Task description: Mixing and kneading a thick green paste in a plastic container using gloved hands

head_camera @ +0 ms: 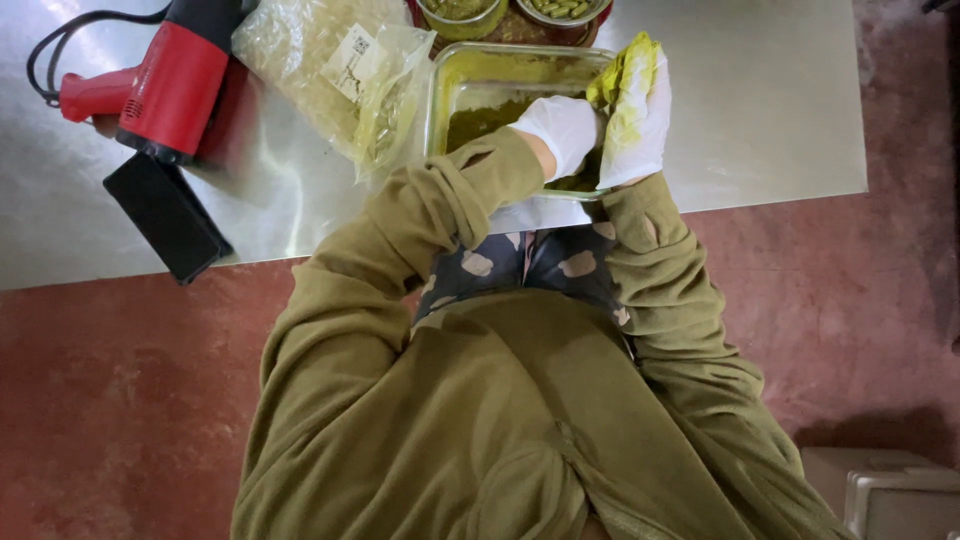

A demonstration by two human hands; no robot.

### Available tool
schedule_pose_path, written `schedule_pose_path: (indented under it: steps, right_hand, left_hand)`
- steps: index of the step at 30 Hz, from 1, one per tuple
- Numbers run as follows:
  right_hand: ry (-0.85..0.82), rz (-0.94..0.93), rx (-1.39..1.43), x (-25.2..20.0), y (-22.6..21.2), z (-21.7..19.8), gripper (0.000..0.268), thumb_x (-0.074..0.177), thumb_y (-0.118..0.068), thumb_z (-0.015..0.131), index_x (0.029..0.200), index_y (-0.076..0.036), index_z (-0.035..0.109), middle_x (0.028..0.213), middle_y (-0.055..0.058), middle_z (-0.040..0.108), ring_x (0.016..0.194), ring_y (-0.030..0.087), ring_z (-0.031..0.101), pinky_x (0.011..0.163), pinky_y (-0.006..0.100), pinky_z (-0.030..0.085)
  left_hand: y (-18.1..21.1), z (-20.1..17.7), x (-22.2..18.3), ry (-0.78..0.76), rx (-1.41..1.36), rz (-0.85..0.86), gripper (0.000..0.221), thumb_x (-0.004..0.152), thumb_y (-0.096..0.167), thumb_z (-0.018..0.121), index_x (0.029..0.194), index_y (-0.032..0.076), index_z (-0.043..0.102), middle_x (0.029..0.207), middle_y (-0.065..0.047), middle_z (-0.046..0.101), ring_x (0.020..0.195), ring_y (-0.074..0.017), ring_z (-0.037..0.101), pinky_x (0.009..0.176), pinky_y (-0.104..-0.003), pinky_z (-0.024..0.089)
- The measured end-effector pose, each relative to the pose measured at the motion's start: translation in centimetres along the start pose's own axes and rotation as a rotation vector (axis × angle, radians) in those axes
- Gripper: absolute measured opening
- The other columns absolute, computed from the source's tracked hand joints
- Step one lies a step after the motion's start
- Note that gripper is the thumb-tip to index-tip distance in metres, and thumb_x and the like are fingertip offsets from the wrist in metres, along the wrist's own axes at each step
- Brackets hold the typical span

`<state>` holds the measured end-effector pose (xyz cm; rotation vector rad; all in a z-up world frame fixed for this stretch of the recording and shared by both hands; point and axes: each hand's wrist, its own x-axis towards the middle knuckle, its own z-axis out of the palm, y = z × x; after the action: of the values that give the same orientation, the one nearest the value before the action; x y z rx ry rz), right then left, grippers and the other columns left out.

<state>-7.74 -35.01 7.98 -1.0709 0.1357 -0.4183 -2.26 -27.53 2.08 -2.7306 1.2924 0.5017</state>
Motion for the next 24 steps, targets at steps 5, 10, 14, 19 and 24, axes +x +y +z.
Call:
schedule_pose_path:
  steps: [5,10,14,19,24]
  right_hand:
    - [0.075,0.019,-0.070,0.1,0.2,-0.2,0.034,0.099,-0.046,0.058,0.097,-0.013,0.055,0.076,0.002,0.049,0.064,0.013,0.048,0.061,0.029,0.046]
    - [0.099,0.026,0.102,-0.3,-1.2,1.5,0.033,0.098,-0.039,0.061,0.085,-0.013,0.046,0.068,0.001,0.041,0.060,0.013,0.037,0.058,0.031,0.038]
    - [0.066,0.018,0.086,-0.5,-1.9,2.0,0.036,0.098,-0.040,0.058,0.081,-0.012,0.043,0.066,0.003,0.042,0.059,0.016,0.043,0.059,0.032,0.040]
    - [0.056,0.015,0.096,-0.5,-1.9,2.0,0.038,0.098,-0.042,0.059,0.081,-0.012,0.043,0.067,0.003,0.040,0.059,0.015,0.039,0.058,0.032,0.038]
    - [0.046,-0.009,0.074,-0.3,-1.5,1.6,0.036,0.099,-0.039,0.059,0.082,-0.013,0.043,0.068,0.001,0.038,0.060,0.014,0.035,0.060,0.032,0.038]
  left_hand:
    - [0.5,-3.0,-0.4,-0.307,0.061,0.039,0.025,0.091,0.017,0.068,0.116,0.018,0.073,0.109,-0.008,0.072,0.096,-0.0355,0.071,0.071,-0.052,0.061]
    - [-0.2,-7.5,-4.2,-0.290,-0.041,0.014,0.036,0.091,0.024,0.069,0.125,0.013,0.070,0.112,-0.010,0.072,0.097,-0.0370,0.071,0.076,-0.052,0.062]
    - [-0.9,-12.1,-8.4,-0.349,-0.157,-0.064,0.022,0.101,0.016,0.055,0.119,0.003,0.062,0.099,-0.012,0.066,0.082,-0.0295,0.068,0.067,-0.043,0.060]
    - [-0.8,-13.0,-8.8,-0.358,-0.164,-0.100,0.049,0.096,0.038,0.069,0.136,0.009,0.060,0.122,-0.013,0.067,0.101,-0.0379,0.070,0.081,-0.050,0.062]
    - [0.5,-8.9,-5.5,-0.342,-0.079,-0.028,0.031,0.091,0.016,0.064,0.121,0.008,0.069,0.102,-0.008,0.072,0.084,-0.0315,0.071,0.066,-0.047,0.061]
